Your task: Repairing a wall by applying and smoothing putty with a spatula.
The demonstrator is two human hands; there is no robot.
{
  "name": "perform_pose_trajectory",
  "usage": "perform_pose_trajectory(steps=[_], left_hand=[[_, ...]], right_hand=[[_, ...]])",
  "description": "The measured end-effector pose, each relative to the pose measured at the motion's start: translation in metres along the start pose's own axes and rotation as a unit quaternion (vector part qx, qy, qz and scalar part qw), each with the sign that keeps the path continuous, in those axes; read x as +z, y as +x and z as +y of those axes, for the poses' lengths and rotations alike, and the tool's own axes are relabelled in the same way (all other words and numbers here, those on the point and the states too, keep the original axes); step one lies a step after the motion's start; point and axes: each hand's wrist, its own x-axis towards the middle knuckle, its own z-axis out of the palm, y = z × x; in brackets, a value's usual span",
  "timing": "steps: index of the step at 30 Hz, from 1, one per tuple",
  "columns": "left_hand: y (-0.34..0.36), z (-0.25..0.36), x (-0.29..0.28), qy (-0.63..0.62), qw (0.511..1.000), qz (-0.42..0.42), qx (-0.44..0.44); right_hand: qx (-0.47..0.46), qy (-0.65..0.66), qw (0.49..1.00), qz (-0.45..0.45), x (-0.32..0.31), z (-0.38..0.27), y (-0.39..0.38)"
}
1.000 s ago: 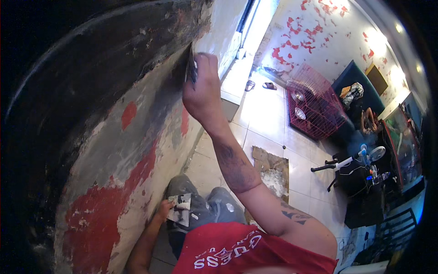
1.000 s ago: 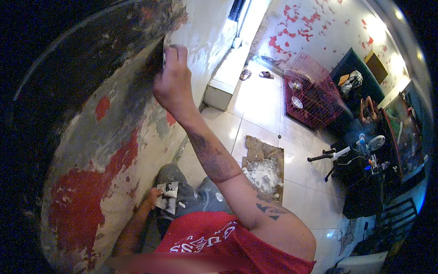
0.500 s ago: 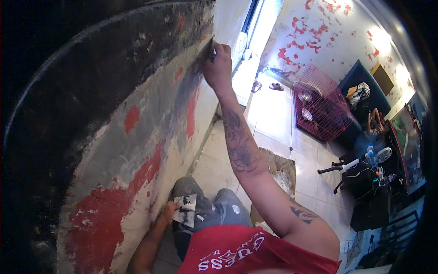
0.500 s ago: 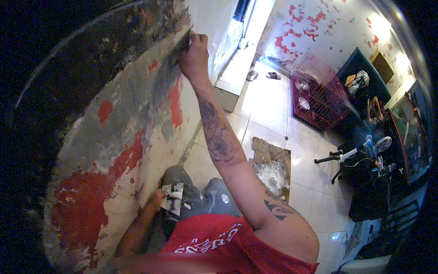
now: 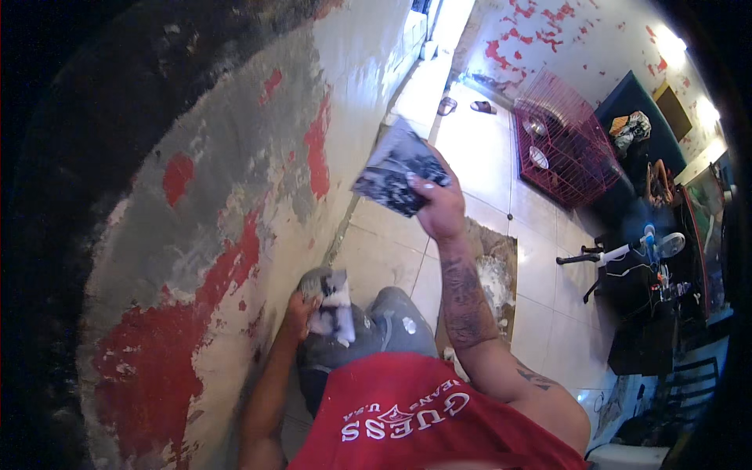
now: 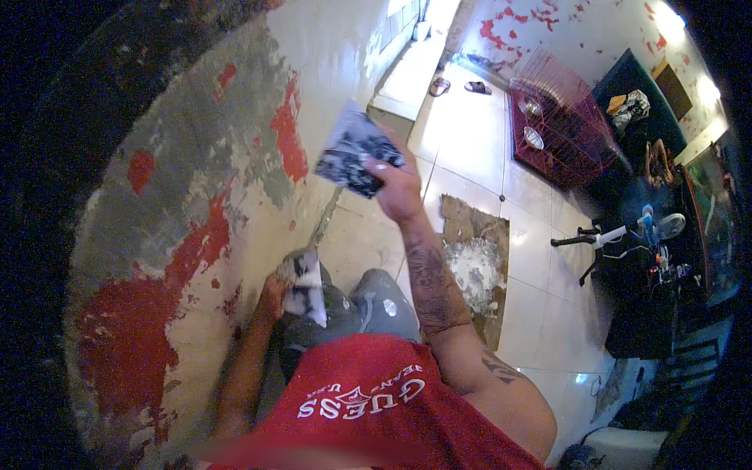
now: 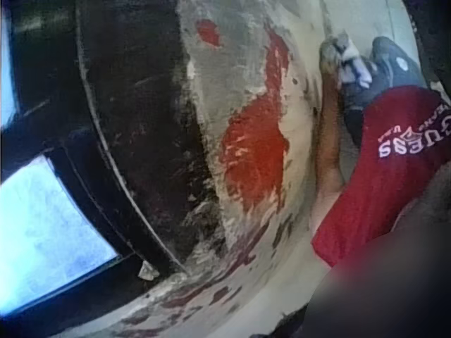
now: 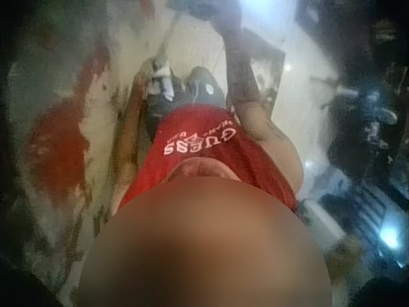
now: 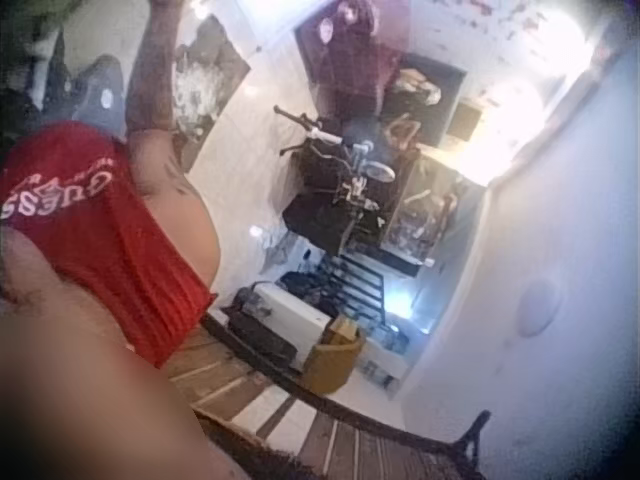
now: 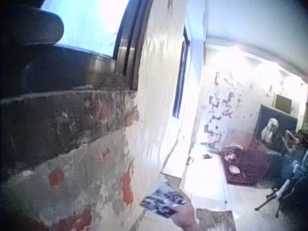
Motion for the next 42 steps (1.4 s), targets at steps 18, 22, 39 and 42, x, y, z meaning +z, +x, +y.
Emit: perform_pose_trajectory(steps=[18,22,39,42], left_hand=[[0.046,0.125,0.101,-0.19,0.968,0.147,0.075],[0.04,0.137,0.103,-0.263,0.955,0.102,0.093],[0.053,0.105,0.096,0.027,0.993,0.112,0.02],[0.053,0.099,0.094,0.037,0.995,0.096,0.008]], right_hand=[[-0.105,-0.323,0.931,-0.135,-0.05,0.08,-0.085],[-0.019,-0.501,0.847,-0.176,-0.077,0.091,-0.094],[-0.016,-0.586,0.761,-0.278,-0.024,0.023,-0.073],[0.028,-0.595,0.758,-0.265,-0.026,0.03,-0.077]])
